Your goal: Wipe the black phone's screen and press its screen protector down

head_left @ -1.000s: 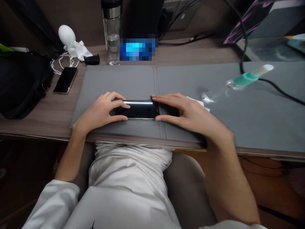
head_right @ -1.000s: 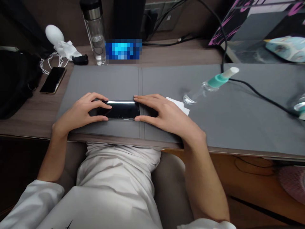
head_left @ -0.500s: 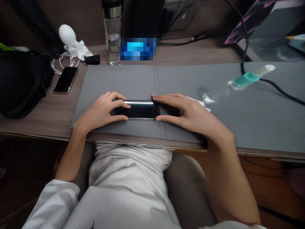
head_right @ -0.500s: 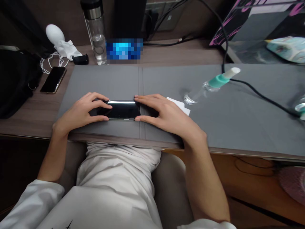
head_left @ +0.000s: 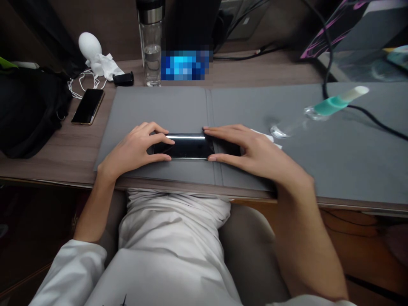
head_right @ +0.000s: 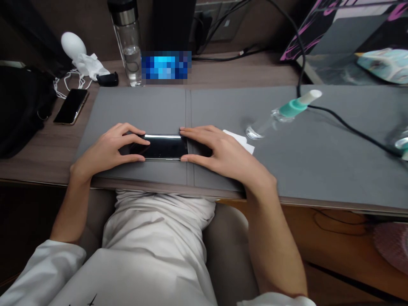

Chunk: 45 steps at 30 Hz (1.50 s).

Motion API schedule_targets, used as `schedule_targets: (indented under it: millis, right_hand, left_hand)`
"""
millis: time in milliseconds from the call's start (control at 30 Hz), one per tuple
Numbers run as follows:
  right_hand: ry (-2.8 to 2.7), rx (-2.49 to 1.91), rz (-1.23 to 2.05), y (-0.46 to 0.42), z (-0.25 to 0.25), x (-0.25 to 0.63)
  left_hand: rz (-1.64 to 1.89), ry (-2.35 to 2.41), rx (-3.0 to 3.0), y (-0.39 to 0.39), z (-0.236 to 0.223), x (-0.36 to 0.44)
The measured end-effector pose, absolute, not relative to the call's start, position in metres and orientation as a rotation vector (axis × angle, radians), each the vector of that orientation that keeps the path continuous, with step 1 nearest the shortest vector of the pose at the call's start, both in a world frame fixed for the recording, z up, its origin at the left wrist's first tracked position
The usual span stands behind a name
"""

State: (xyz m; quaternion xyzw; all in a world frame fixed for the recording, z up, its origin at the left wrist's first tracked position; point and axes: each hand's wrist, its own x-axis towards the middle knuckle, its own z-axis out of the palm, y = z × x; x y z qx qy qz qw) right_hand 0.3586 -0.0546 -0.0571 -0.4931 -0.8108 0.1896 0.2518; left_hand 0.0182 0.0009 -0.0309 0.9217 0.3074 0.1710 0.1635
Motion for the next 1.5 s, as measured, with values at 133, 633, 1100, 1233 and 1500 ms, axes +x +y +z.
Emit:
schedule_targets:
  millis: [133,633,1100,1233,1500]
  right_hand:
    - [-2.204,-1.341,0.51,-0.0552,-0.0561,0.3581]
    - [-2.211,-1.332,0.507,-0.0544,-0.0559,0.3588]
    - [-2.21,-1.337,0.508,-0.0548,-0.0564,0.3585]
    - [-2.208,-1.342,0.51,-0.0552,-0.0559,0.3583]
    - [-2.208,-1.33,0.504,-0.0552,-0.0549,0.3577]
  left_hand:
    - [0.497,0.867,2.627,0.0017,-0.0324,0.0167]
    - [0.476,0.885,2.626,0.0006,-0.0309,0.0177]
    - [0.473,0.891,2.617,0.0007,-0.0296,0.018]
    - [0.48,0.885,2.618,0.0008,-0.0301,0.0181]
    - [0.475,0.897,2.617,0.0004,-0.0301,0.0181]
